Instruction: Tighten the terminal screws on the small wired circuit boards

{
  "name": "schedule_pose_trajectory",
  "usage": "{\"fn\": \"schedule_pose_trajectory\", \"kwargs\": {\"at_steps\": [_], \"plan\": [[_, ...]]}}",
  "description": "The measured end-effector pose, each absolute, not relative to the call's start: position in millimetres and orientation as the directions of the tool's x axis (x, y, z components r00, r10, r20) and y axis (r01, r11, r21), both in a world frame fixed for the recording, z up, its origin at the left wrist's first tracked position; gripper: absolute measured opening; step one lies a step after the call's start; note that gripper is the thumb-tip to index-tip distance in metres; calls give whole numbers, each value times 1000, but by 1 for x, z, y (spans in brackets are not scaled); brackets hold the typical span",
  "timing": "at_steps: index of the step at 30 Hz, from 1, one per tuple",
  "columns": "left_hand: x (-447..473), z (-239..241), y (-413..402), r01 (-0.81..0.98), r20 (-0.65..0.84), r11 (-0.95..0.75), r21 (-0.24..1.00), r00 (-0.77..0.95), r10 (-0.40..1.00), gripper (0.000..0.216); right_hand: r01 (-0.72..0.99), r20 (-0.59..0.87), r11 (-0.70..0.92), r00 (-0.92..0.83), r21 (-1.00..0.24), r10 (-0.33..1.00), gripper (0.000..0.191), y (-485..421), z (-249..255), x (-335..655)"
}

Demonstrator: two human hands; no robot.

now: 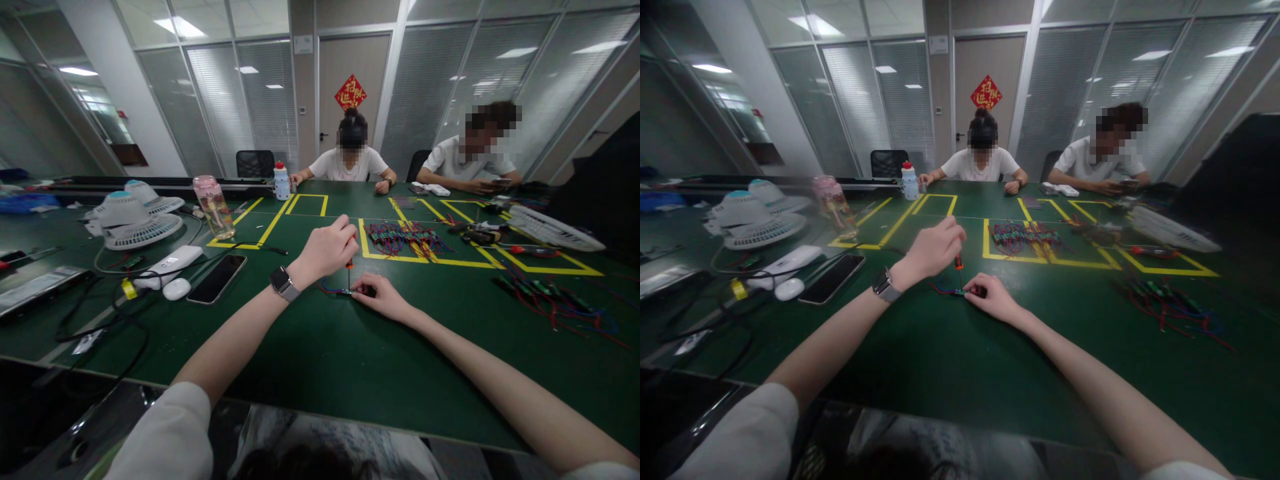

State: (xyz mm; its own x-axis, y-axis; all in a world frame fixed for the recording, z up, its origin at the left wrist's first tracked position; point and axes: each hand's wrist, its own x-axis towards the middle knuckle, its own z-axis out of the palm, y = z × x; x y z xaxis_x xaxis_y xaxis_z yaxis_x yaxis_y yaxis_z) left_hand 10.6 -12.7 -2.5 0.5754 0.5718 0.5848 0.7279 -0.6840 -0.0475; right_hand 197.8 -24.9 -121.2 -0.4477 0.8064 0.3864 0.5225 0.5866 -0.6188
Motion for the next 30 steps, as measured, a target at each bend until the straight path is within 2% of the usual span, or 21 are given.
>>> {"fn": "schedule_pose_trajectory", "kwargs": {"at_steps": [4, 10, 19, 25, 30], "plan": [[13, -4, -12, 700, 597, -713, -27, 584, 550, 25, 526, 385, 592, -455, -610, 803, 11, -25, -121, 198], [13, -4, -13, 714, 593, -700, -25, 574, 564, 33, 530, 386, 587, -447, -613, 807, 11, -26, -120, 197], [15, -5, -12, 695, 612, -719, -7, 571, 547, 27, 535, 376, 583, -453, -611, 809, 11, -26, -119, 198], [13, -5, -13, 717, 612, -696, -32, 565, 553, 34, 528, 383, 588, -453, -612, 805, 12, -26, -119, 198], [12, -3, -16, 669, 618, -740, -61, 608, 498, 26, 526, 388, 599, -461, -604, 798, 12, -25, -120, 198]]}}
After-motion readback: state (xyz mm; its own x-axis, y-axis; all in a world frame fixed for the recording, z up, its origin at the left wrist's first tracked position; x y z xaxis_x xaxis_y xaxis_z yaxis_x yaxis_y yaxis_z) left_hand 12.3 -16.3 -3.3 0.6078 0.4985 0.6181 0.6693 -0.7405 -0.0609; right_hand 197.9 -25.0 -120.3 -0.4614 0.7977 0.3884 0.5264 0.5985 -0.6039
